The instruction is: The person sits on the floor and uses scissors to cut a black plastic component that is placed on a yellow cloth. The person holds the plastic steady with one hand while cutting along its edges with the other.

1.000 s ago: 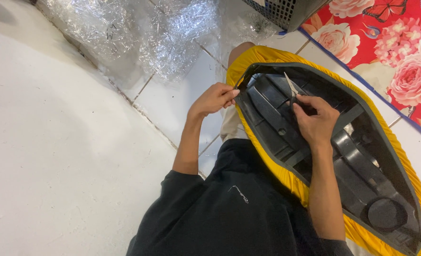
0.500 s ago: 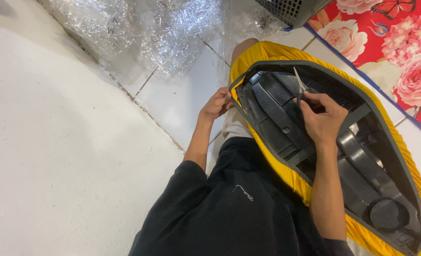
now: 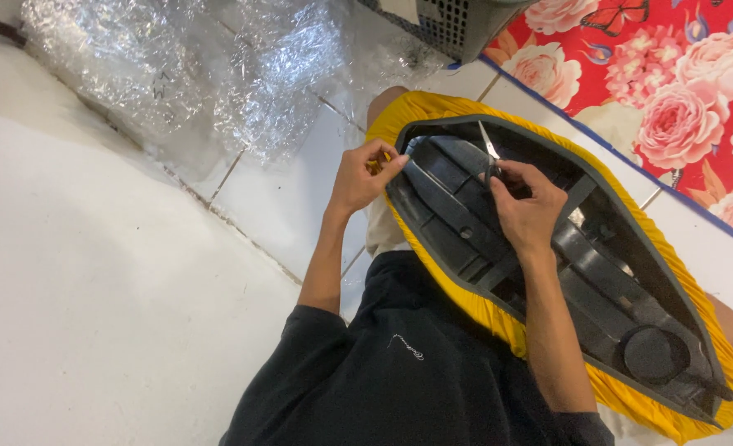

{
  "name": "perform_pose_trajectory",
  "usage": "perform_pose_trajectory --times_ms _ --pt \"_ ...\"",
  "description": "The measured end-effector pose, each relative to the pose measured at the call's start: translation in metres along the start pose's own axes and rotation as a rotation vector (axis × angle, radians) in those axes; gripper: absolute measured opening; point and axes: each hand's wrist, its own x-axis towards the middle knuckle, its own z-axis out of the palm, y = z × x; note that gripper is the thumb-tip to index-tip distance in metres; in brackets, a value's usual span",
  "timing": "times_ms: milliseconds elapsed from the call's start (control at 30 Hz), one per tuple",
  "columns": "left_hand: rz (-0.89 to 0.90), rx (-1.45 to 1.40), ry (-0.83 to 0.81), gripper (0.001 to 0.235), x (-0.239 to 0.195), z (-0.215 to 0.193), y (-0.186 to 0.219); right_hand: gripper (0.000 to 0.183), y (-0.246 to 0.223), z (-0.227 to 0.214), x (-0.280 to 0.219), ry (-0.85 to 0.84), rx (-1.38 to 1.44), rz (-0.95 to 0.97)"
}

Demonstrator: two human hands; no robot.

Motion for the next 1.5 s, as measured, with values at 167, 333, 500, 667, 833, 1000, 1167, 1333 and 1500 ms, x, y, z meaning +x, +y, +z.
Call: perform_pose_trajectory --times_ms 167,333,500,667,833,1000,1167,1333,1500 --pt "0.216 0.412 -0.037 0.016 0.035 0.026 0.014 0.011 -0.017 -0.019 -0.008 -0.202 -0.414 -0.086" --pt "0.363 0.613 -0.153 0.028 0.072 0.057 0.013 0.014 -0.035 -0.014 -0.025 -0.400 -0.838 -0.145" --pt "0.506 0.915 -0.192 0.038 0.092 0.083 -0.005 0.026 -0.003 -0.007 -0.035 -0.377 -0.903 -0.322" --pt "0.709 0.928 -0.137 0.029 0.101 0.077 -0.019 0.032 0.008 -0.053 0.013 -0.097 -0.836 -0.166" --pt "0.765 0.804 -0.091 0.004 0.104 0.078 -0.014 0.019 0.067 -0.070 0.027 -0.014 -0.726 -0.191" --pt "0.140 0.317 -0.232 0.038 0.110 0.073 0.023 0.009 0.072 -0.067 0.033 0.025 -0.475 -0.118" --pt "-0.270 -0.069 -0.261 0.033 0.140 0.086 -0.045 0.005 0.097 -0.070 0.041 0.027 -0.152 0.149" --pt "-0.432 -0.427 -0.284 0.026 0.145 0.078 -0.055 0.012 0.067 -0.083 0.055 -0.087 0.098 0.466" --pt "-0.538 -0.582 -0.329 0.025 0.150 0.078 -0.077 0.013 0.096 -0.081 0.055 -0.148 0.252 0.417"
